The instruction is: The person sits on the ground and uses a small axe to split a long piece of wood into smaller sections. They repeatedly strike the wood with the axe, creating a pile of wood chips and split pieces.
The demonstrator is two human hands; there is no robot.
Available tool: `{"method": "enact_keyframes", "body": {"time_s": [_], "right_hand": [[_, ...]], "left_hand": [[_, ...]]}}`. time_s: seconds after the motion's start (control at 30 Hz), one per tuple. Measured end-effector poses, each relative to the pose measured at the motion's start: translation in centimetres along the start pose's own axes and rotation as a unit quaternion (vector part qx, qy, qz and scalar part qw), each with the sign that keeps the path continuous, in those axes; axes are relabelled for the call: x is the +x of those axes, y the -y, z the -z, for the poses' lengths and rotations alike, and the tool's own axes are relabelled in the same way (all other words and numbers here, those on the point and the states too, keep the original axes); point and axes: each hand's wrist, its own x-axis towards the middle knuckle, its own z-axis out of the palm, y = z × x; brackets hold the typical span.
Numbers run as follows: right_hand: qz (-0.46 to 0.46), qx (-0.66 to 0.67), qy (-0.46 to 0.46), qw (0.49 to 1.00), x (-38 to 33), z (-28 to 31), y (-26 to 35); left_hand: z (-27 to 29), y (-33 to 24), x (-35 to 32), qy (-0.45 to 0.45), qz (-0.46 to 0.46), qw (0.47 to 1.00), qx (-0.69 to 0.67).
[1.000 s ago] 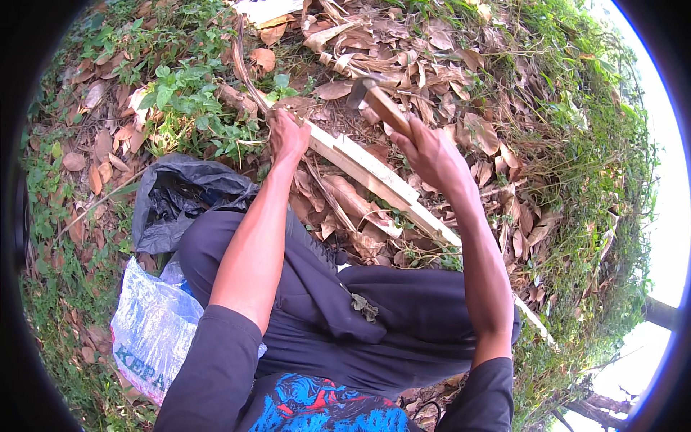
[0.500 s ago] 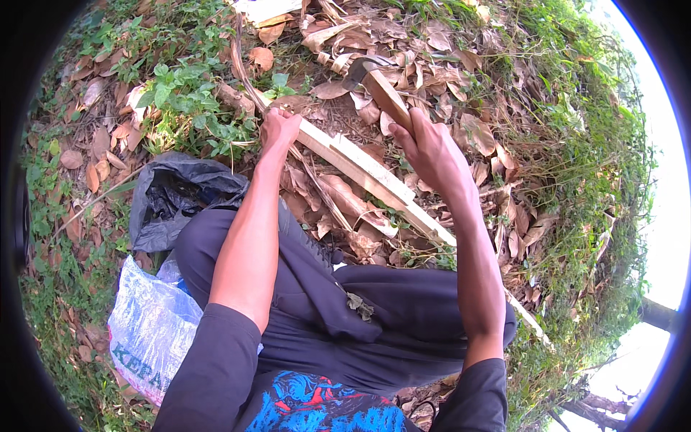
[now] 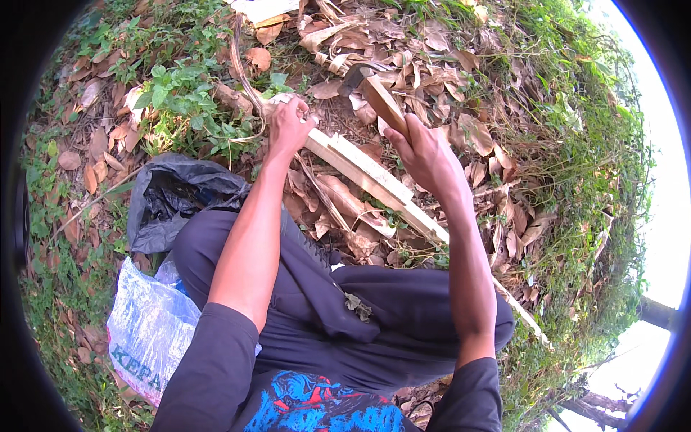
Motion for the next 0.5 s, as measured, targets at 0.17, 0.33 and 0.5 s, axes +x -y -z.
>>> {"method": "enact_keyframes", "body": {"time_s": [0.17,0.33,0.5], "right_hand": [[-0.032,-0.014,0.009,0.999,-2.2,-1.4,-0.7],[-0.039,0.010,0.015,0.999,-3.3,-2.3,-1.9],[-0.031,0.030,0.014,0.999,-3.3,-2.2,-1.1]], "left_hand": [[-0.9,-0.8,-1.0,0.197,-0.058,0.979,-0.010],[-1.5,0.0,-1.5,0.265,-0.103,0.957,0.063],[-2.0,1.6,-1.2,0.208,-0.154,0.958,0.123]]}}
